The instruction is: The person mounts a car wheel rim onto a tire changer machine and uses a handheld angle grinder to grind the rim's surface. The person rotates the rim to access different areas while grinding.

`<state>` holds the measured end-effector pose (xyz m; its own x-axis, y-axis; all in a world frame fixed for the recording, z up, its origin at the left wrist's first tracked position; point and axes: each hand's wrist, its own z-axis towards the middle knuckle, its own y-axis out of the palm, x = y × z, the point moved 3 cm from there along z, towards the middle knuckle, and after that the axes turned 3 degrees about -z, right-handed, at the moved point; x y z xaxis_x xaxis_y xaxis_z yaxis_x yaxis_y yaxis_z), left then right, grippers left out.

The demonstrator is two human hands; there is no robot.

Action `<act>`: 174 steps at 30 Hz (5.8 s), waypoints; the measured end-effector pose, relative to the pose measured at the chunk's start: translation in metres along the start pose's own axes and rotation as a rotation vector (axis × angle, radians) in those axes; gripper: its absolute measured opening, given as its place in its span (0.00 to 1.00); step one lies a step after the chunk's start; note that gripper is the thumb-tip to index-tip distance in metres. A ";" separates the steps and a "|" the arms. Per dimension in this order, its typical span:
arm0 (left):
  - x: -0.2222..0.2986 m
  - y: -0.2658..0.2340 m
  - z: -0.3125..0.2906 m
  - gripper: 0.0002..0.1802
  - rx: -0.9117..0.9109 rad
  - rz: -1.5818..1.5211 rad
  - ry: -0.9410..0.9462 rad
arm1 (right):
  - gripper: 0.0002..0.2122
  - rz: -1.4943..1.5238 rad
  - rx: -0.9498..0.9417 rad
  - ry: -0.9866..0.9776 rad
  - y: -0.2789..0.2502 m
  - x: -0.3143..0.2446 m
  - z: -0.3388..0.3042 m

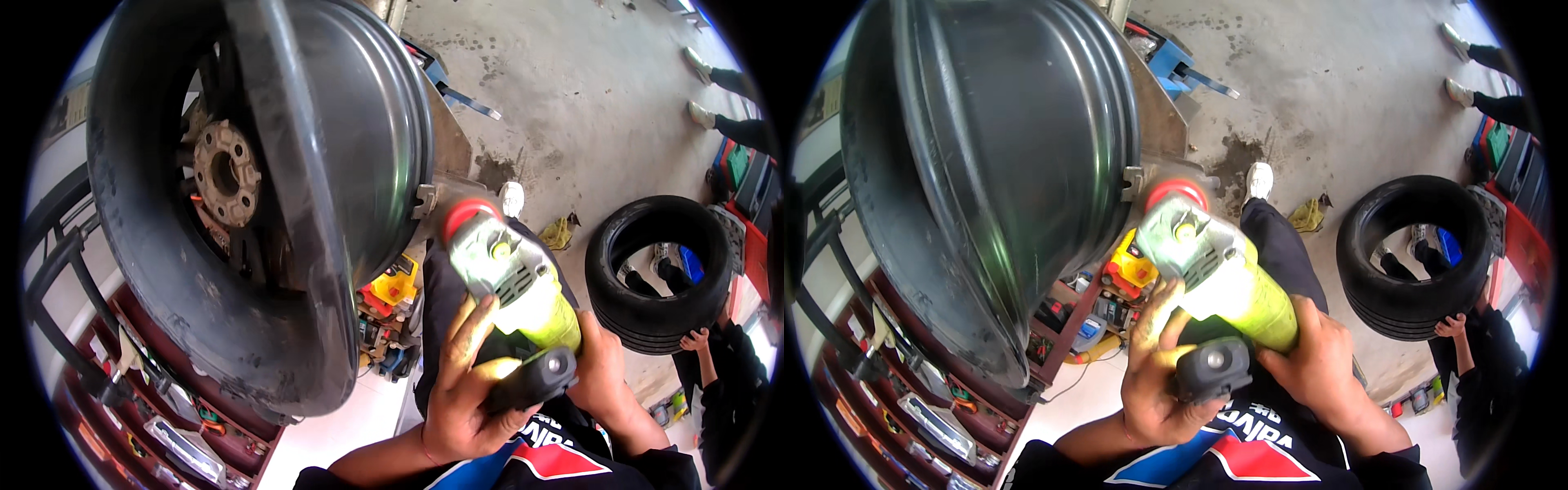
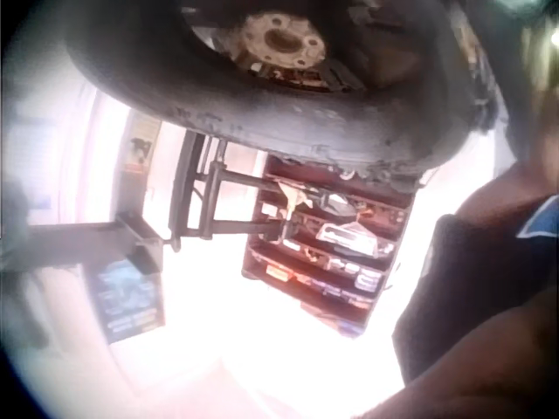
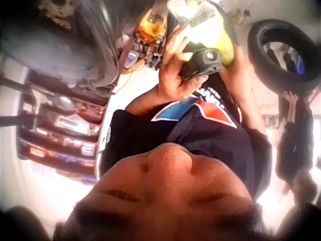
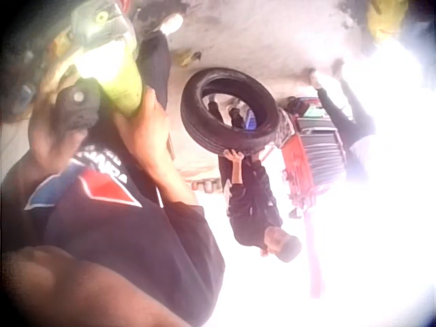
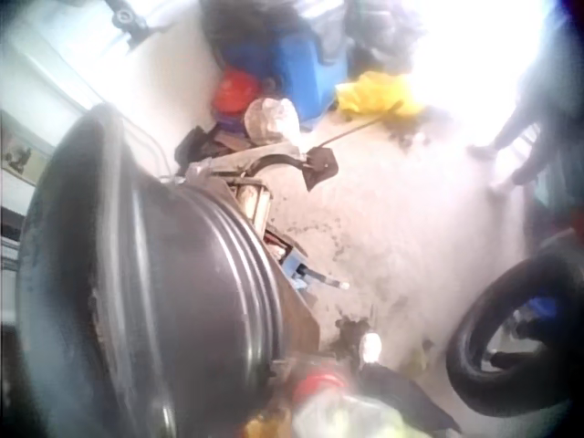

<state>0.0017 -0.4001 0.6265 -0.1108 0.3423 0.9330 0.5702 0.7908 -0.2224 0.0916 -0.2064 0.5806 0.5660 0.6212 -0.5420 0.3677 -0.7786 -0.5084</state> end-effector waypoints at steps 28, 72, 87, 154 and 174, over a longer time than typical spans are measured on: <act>-0.010 -0.017 0.040 0.23 0.025 -0.316 0.034 | 0.29 -0.090 0.059 0.028 -0.021 -0.028 0.042; -0.011 -0.010 -0.021 0.29 -0.039 -0.136 -0.080 | 0.33 -0.077 -0.118 0.017 0.000 -0.017 -0.002; -0.022 -0.033 -0.041 0.29 0.026 -0.134 -0.179 | 0.32 -0.105 -0.082 -0.010 0.024 -0.039 0.004; -0.021 -0.026 0.024 0.25 -0.058 -0.136 0.017 | 0.31 -0.099 -0.012 0.028 -0.009 -0.033 0.036; -0.017 -0.007 0.018 0.26 0.022 -0.252 -0.023 | 0.33 -0.062 -0.010 0.087 -0.016 -0.022 0.019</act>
<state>-0.0151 -0.4024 0.6066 -0.2657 0.1440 0.9532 0.5042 0.8635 0.0102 0.0592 -0.2059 0.5874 0.6038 0.6588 -0.4488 0.4111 -0.7397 -0.5327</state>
